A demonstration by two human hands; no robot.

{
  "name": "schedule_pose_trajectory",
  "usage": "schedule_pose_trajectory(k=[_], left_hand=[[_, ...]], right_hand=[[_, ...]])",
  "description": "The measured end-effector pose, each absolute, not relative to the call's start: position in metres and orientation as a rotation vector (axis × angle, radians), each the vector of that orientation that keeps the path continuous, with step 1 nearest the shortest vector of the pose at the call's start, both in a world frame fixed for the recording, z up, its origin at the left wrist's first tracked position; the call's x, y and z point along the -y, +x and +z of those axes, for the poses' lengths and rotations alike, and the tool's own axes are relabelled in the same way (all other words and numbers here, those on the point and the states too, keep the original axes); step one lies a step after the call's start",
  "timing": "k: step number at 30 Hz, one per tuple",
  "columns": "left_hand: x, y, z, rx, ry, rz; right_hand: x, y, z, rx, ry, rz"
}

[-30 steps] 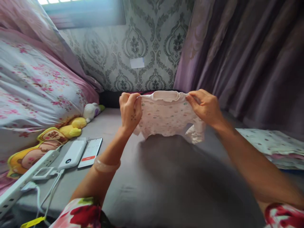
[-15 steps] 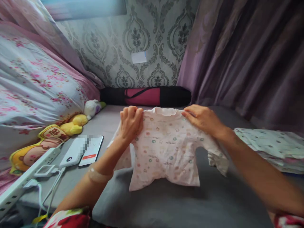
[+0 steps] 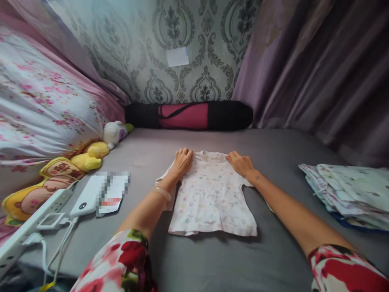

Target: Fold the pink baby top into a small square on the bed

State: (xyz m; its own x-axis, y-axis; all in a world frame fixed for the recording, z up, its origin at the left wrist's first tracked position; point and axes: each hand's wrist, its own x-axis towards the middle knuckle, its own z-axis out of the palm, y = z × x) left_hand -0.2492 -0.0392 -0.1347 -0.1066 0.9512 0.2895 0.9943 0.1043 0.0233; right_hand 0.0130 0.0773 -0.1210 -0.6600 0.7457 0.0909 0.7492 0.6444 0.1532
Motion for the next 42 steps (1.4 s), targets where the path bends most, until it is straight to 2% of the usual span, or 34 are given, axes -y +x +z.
schedule_pose_trajectory(k=[13, 20, 26, 29, 33, 37, 42], left_hand=[[-0.012, -0.268, -0.131, 2.148, -1.911, -0.299], [-0.029, -0.276, -0.137, 2.441, -1.997, -0.325], [-0.045, -0.269, -0.123, 2.509, -2.135, -0.355], [-0.055, -0.26, -0.122, 2.543, -2.141, -0.379], [-0.06, -0.253, -0.131, 2.542, -2.114, -0.429], [-0.055, -0.248, -0.143, 2.499, -1.979, -0.506], [-0.049, -0.24, -0.153, 2.417, -1.87, -0.428]], right_hand=[[-0.132, -0.012, -0.118, 2.845, -1.232, -0.29], [-0.14, -0.017, -0.123, 2.86, -1.241, -0.039], [-0.146, -0.035, -0.118, 2.809, -1.257, 0.324], [-0.145, -0.044, -0.119, 2.777, -1.327, 0.391], [-0.143, -0.049, -0.125, 2.71, -1.374, 0.375], [-0.135, -0.05, -0.137, 2.603, -1.42, 0.201], [-0.124, -0.051, -0.15, 2.537, -1.413, 0.051]])
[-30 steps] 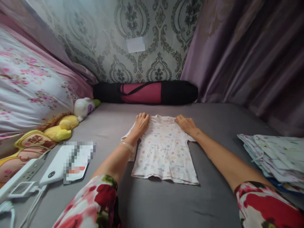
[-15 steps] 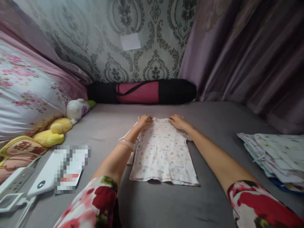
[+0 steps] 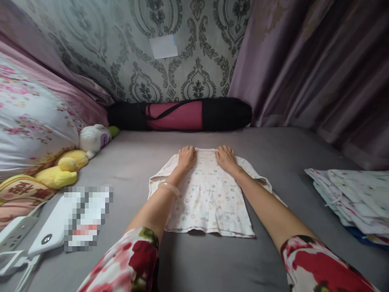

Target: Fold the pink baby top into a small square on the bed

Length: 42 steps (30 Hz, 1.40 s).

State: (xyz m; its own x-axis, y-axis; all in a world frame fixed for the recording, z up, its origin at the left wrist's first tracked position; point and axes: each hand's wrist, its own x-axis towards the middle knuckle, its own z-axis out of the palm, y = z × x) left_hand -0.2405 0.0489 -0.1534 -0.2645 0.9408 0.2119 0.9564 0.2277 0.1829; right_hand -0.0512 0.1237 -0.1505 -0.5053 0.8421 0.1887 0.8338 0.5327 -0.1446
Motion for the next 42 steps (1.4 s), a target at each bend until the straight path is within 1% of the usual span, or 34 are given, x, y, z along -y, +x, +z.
schedule_pose_trajectory(k=[4, 9, 12, 16, 18, 21, 25, 31, 36, 39, 42], left_hand=[[-0.049, -0.232, -0.148, 2.379, -1.785, -0.303], [-0.036, -0.22, -0.129, 2.24, -1.832, -0.225], [-0.023, -0.215, -0.12, 2.235, -1.89, -0.228], [-0.01, -0.207, -0.114, 2.259, -2.006, -0.217], [-0.009, -0.198, -0.113, 2.248, -2.09, -0.215], [-0.014, -0.178, -0.114, 2.207, -2.241, -0.238], [-0.029, -0.145, -0.118, 2.158, -2.375, -0.311], [-0.053, -0.108, -0.136, 2.064, -2.488, -0.486], [-0.06, -0.096, -0.158, 1.99, -2.432, -0.676], [-0.06, -0.096, -0.166, 1.974, -2.4, -0.728], [-0.061, -0.096, -0.168, 2.005, -2.386, -0.71]], right_hand=[[-0.122, -0.053, -0.148, 2.539, -1.437, 0.08], [-0.131, -0.027, -0.12, 2.533, -1.312, 0.322], [-0.134, 0.025, -0.105, 2.353, -1.358, 0.388], [-0.123, 0.114, -0.104, 2.269, -1.543, 0.684], [-0.11, 0.15, -0.109, 2.218, -1.705, 0.823], [-0.086, 0.181, -0.115, 2.269, -1.824, 0.853], [-0.059, 0.184, -0.115, 2.419, -1.801, 0.684], [-0.036, 0.165, -0.108, 2.43, -1.804, 0.723], [-0.03, 0.155, -0.106, 2.449, -1.777, 0.655], [-0.038, 0.156, -0.106, 2.357, -1.786, 0.718], [-0.054, 0.164, -0.104, 2.102, -1.805, 0.825]])
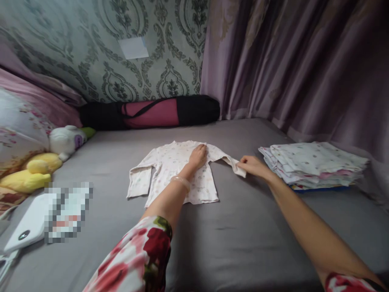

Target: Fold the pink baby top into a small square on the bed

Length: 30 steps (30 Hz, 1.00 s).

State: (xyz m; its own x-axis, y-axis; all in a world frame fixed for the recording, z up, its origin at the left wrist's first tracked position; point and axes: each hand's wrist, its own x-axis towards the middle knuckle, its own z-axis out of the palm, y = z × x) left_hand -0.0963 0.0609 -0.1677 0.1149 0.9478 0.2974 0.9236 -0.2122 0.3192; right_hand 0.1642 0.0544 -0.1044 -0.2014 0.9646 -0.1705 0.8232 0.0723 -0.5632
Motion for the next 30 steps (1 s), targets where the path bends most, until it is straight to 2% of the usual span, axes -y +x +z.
schedule_pose_trajectory(k=[7, 10, 16, 21, 26, 30], left_hand=[[-0.06, -0.095, -0.166, -1.969, 2.261, 0.611], [-0.057, -0.094, -0.164, -1.98, 2.257, 0.601], [-0.051, -0.089, -0.157, -2.016, 2.259, 0.528], [-0.05, -0.085, -0.157, -2.063, 2.247, 0.467], [-0.051, -0.084, -0.158, -2.061, 2.252, 0.464], [-0.051, -0.083, -0.157, -2.06, 2.242, 0.437]], right_hand=[[-0.091, 0.183, -0.09, 1.313, -1.59, 1.232], [-0.099, 0.188, -0.087, 1.245, -1.539, 1.247], [-0.098, 0.197, -0.099, 1.762, -1.538, 0.682], [-0.074, 0.19, -0.115, 2.246, -1.827, 0.152], [-0.06, 0.173, -0.119, 2.383, -2.095, -0.072], [-0.063, 0.17, -0.116, 2.378, -2.224, -0.109]])
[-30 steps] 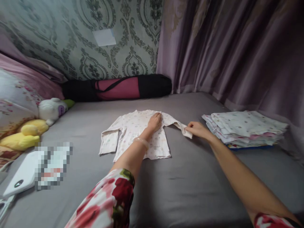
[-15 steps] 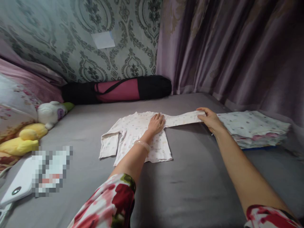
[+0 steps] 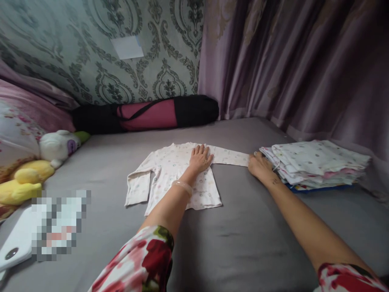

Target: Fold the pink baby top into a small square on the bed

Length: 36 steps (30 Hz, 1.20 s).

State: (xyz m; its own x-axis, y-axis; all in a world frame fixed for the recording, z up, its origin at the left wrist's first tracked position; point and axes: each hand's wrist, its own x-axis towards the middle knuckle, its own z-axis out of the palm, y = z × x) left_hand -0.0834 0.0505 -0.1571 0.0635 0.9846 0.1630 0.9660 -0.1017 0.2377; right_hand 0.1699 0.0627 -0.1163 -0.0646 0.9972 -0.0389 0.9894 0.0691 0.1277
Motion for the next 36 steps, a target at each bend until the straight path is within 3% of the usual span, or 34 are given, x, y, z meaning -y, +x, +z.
schedule_pose_trajectory(k=[9, 14, 20, 36], left_hand=[[-0.05, -0.083, -0.157, -2.051, 2.228, 0.415], [-0.049, -0.085, -0.155, -2.047, 2.249, 0.319], [-0.048, -0.087, -0.152, -2.027, 2.288, 0.19], [-0.049, -0.083, -0.155, -2.095, 2.277, 0.305]], right_hand=[[-0.054, 0.114, -0.111, -2.392, 1.985, 0.396], [-0.06, 0.048, -0.125, -2.839, 1.673, -0.17], [-0.069, 0.024, -0.137, -2.764, 1.677, -0.587], [-0.061, 0.083, -0.141, -2.453, 1.938, -0.351]])
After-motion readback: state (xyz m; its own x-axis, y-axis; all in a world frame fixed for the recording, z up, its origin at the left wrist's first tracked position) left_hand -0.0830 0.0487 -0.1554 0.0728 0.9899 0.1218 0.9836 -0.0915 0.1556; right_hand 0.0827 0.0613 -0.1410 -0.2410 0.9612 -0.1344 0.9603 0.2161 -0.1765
